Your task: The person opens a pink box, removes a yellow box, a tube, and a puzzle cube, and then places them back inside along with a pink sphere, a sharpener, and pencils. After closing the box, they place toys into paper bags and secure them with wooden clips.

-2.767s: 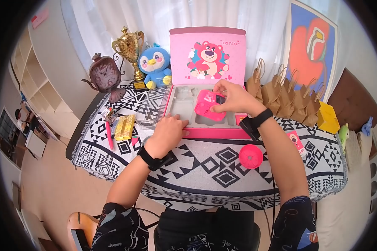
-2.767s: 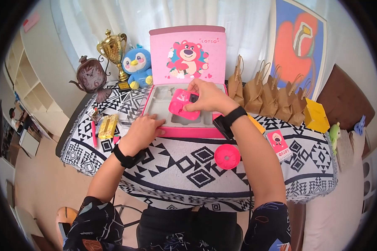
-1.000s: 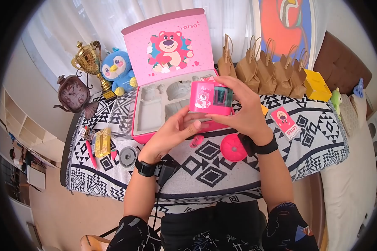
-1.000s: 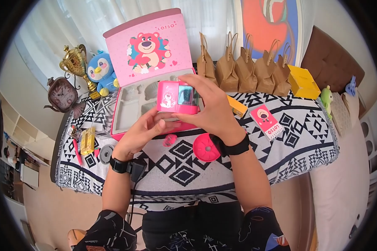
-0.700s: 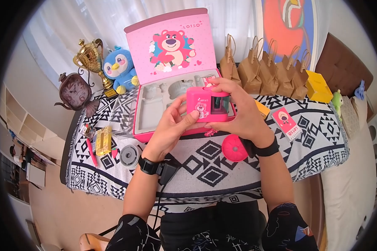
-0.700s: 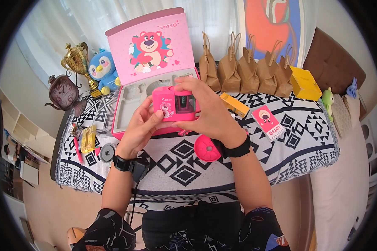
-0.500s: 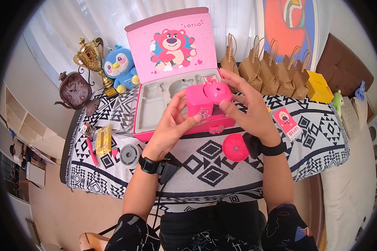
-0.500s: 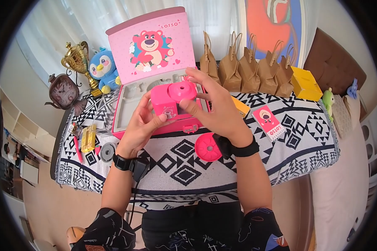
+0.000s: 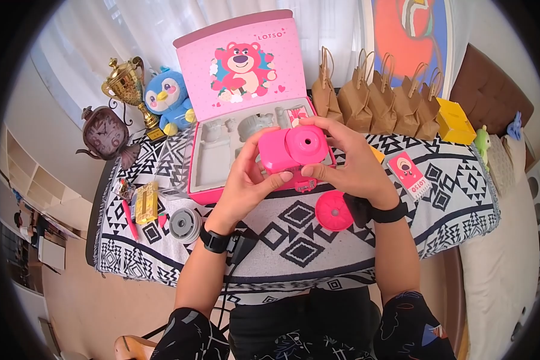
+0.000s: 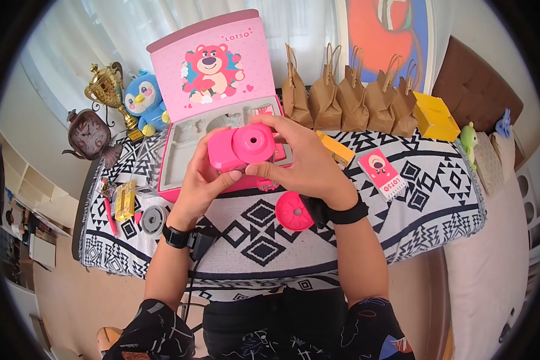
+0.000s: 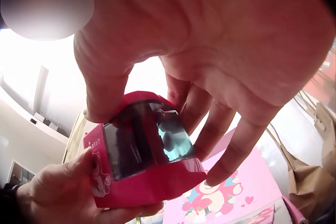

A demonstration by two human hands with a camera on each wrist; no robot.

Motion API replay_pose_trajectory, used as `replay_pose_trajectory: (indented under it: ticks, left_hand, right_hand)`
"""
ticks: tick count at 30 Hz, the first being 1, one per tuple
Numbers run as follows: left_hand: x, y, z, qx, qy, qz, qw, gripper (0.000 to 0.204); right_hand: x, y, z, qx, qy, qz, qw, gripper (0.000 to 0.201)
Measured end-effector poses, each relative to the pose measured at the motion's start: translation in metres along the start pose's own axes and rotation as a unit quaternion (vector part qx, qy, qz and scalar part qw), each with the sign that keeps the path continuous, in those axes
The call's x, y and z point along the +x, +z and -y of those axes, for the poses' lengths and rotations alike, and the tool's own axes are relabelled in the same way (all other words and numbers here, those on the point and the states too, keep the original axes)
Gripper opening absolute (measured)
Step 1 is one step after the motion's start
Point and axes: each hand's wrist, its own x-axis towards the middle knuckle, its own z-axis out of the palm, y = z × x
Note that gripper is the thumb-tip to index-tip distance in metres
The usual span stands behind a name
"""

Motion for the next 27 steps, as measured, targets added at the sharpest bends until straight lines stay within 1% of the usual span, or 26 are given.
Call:
replay_pose_trajectory:
  ticks: [2, 7, 9, 12, 16, 18, 20, 21, 22, 23, 24, 25, 27]
  left_hand:
    - [-0.001, -0.001, -0.001, 0.011, 0.000, 0.009, 1.000, 0.079]
    - [-0.001, -0.002, -0.004, 0.020, 0.004, 0.027, 0.999, 0.078]
    - [-0.001, -0.002, -0.004, 0.046, 0.005, 0.013, 0.999, 0.076]
    - [-0.001, 0.001, -0.002, 0.040, 0.017, -0.003, 0.999, 0.075]
    - [-0.001, 0.003, -0.002, 0.034, 0.020, -0.004, 0.999, 0.074]
    - [-0.001, 0.003, -0.003, 0.064, 0.022, -0.006, 0.998, 0.075]
    - [0.000, 0.001, -0.001, 0.079, 0.038, -0.010, 0.996, 0.075]
    - [0.000, 0.000, 0.000, 0.095, 0.053, -0.016, 0.994, 0.075]
    - [-0.001, 0.000, -0.002, 0.102, 0.052, -0.029, 0.993, 0.075]
    - [0.000, 0.001, -0.004, 0.079, 0.055, -0.039, 0.995, 0.075]
    - [0.001, 0.000, -0.006, 0.058, 0.059, -0.051, 0.995, 0.074]
    - [0.002, -0.004, -0.007, 0.071, 0.060, -0.068, 0.993, 0.074]
    - [0.006, -0.015, -0.007, 0.127, 0.113, -0.118, 0.978, 0.073]
  right_hand:
    - [0.000, -0.002, 0.002, 0.003, 0.002, 0.025, 1.000, 0.078]
    - [0.000, -0.001, 0.001, 0.023, -0.001, 0.027, 0.999, 0.076]
    - [0.000, 0.000, 0.002, 0.026, 0.004, 0.022, 0.999, 0.076]
    - [0.000, 0.001, 0.006, 0.011, 0.014, 0.016, 1.000, 0.075]
    - [0.000, 0.000, 0.006, 0.007, 0.018, 0.015, 1.000, 0.075]
    - [-0.001, -0.001, 0.002, 0.008, 0.015, 0.017, 1.000, 0.076]
    - [0.000, 0.002, -0.001, 0.013, -0.003, -0.010, 1.000, 0.078]
    - [0.001, 0.003, -0.001, 0.018, -0.006, -0.002, 1.000, 0.078]
    - [0.001, 0.004, -0.001, 0.001, -0.021, -0.021, 1.000, 0.079]
    - [0.001, 0.006, -0.002, -0.013, -0.038, -0.038, 0.998, 0.080]
    - [0.002, 0.008, -0.003, 0.019, -0.051, -0.060, 0.997, 0.078]
    - [0.003, 0.008, -0.004, 0.033, -0.061, -0.047, 0.996, 0.078]
    - [0.006, 0.005, -0.005, -0.049, -0.071, -0.107, 0.990, 0.069]
